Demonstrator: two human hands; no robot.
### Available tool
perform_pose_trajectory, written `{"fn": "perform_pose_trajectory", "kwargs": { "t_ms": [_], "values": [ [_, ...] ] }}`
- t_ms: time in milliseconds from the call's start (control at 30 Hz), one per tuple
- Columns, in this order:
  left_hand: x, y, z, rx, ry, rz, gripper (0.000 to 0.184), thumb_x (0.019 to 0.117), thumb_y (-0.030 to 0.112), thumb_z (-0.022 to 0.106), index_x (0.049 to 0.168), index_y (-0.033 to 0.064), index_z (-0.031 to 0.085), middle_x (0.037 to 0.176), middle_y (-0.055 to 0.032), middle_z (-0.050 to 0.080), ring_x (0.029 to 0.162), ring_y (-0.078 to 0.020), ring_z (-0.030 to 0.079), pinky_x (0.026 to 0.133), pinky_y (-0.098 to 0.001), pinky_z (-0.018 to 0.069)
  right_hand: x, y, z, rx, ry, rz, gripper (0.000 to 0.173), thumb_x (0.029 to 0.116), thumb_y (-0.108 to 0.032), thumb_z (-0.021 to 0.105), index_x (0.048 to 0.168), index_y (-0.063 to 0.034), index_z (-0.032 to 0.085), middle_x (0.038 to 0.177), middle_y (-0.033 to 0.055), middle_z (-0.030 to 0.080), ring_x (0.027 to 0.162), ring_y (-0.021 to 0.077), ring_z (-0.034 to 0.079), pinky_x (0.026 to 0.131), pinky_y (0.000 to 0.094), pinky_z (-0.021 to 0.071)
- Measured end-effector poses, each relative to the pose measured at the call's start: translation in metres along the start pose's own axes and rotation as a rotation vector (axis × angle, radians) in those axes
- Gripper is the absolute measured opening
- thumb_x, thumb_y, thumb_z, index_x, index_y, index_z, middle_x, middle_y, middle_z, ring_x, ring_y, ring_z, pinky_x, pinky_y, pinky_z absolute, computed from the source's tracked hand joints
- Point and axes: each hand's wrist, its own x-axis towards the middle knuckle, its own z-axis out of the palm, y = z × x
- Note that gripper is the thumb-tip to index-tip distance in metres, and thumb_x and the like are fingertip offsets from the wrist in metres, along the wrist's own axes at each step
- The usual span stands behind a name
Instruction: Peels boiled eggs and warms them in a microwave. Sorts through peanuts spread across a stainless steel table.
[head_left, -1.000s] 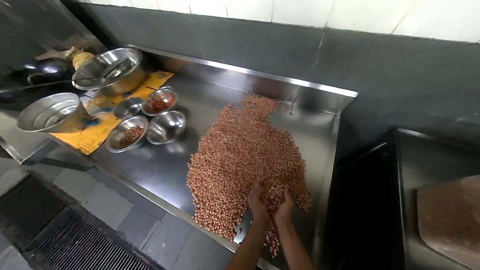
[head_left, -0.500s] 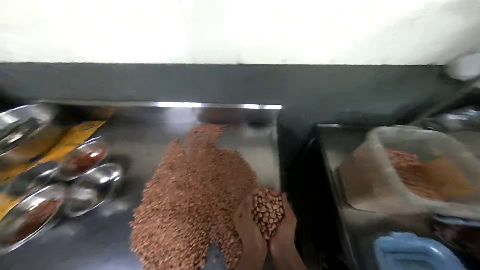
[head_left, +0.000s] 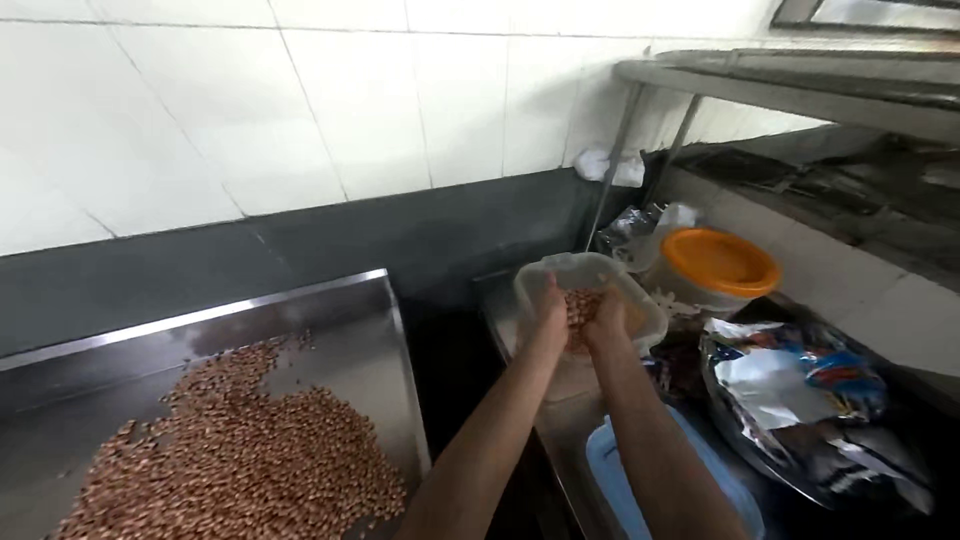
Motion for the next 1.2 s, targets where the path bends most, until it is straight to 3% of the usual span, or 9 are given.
{"fn": "perform_pose_trajectory", "kwargs": {
  "t_ms": [100,233,300,400,533,667,800,1000,1200],
  "values": [
    [0.008,0.004,-0.021,0.067,-0.122,0.223,0.071,0.1073,0.059,0.027,0.159,0.0104,0.031,0.163,-0.0155,0.034,0.151,-0.0317,0.031,0.120,-0.0574,0.0287,0.024,-0.010,-0.013,-0.278,-0.101,-0.052,0.042,0.1076,-0.035,0.048,0.136,-0.0048,0.051,0.114,0.0124,0.060,0.096,0.0205,0.059,0.081,0.0424,0.0527],
    [-0.029,-0.020,-0.109,0.166,-0.126,0.687,0.066,0.1085,0.051,0.027,0.156,0.0070,0.037,0.162,-0.0079,0.039,0.149,-0.0206,0.037,0.122,-0.0441,0.0328,-0.026,0.005,-0.037,-0.367,-0.190,-0.383,0.046,0.1054,-0.018,0.051,0.149,-0.0013,0.048,0.150,0.0169,0.051,0.133,0.0247,0.052,0.108,0.0467,0.0443],
    [-0.054,-0.054,-0.179,0.227,0.037,0.834,0.072,0.1066,0.055,0.033,0.151,-0.0008,0.043,0.158,-0.0130,0.045,0.146,-0.0215,0.043,0.121,-0.0413,0.0374,-0.070,0.036,-0.046,-0.261,-0.240,-0.415,0.040,0.1029,-0.011,0.048,0.140,0.0021,0.053,0.140,0.0130,0.059,0.124,0.0178,0.059,0.102,0.0380,0.0513],
    [-0.110,-0.119,-0.286,0.389,0.421,0.735,0.064,0.1078,0.039,0.038,0.147,-0.0114,0.041,0.152,-0.0257,0.046,0.142,-0.0253,0.046,0.118,-0.0385,0.0389,-0.141,0.111,-0.051,-0.050,-0.438,-0.086,0.031,0.1043,-0.008,0.035,0.121,0.0038,0.058,0.116,0.0094,0.070,0.107,0.0173,0.070,0.095,0.0341,0.0585],
    [-0.185,-0.215,-0.406,0.614,0.772,0.457,0.060,0.1040,0.026,0.043,0.150,-0.0116,0.036,0.153,-0.0326,0.041,0.144,-0.0412,0.041,0.120,-0.0529,0.0328,-0.218,0.234,-0.056,-0.184,-0.540,0.705,0.034,0.1079,-0.006,0.032,0.124,0.0063,0.059,0.103,0.0145,0.073,0.092,0.0225,0.074,0.085,0.0355,0.0613],
    [-0.220,-0.252,-0.459,0.779,0.814,0.489,0.060,0.1014,0.027,0.050,0.146,-0.0115,0.043,0.156,-0.0311,0.038,0.146,-0.0413,0.039,0.120,-0.0527,0.0338,-0.228,0.337,-0.083,-0.863,-0.935,0.027,0.028,0.0997,-0.002,0.053,0.122,0.0064,0.066,0.116,0.0159,0.072,0.106,0.0211,0.071,0.095,0.0362,0.0580],
    [-0.204,-0.265,-0.481,1.018,0.804,0.472,0.068,0.0991,0.035,0.054,0.148,-0.0104,0.042,0.159,-0.0346,0.030,0.149,-0.0451,0.033,0.121,-0.0520,0.0332,-0.196,0.383,-0.091,-1.126,-0.966,-0.703,0.051,0.0919,-0.012,0.059,0.137,0.0110,0.057,0.142,0.0329,0.054,0.132,0.0495,0.053,0.111,0.0578,0.0441],
    [-0.153,-0.251,-0.476,1.110,0.939,0.352,0.072,0.1032,0.042,0.042,0.151,-0.0120,0.038,0.160,-0.0306,0.033,0.149,-0.0462,0.033,0.123,-0.0556,0.0286,-0.182,0.419,-0.082,-1.485,-0.980,-0.798,0.067,0.0997,-0.041,0.049,0.148,0.0047,0.049,0.154,0.0299,0.043,0.145,0.0495,0.038,0.121,0.0613,0.0283],
    [-0.110,-0.230,-0.474,0.759,0.974,0.428,0.061,0.1037,0.033,0.035,0.150,-0.0059,0.044,0.154,-0.0246,0.046,0.144,-0.0411,0.044,0.119,-0.0540,0.0340,-0.214,0.433,-0.063,-1.309,-1.079,-0.616,0.056,0.1002,-0.021,0.052,0.149,0.0047,0.047,0.157,0.0285,0.041,0.144,0.0452,0.041,0.118,0.0561,0.0364]
  ]
}}
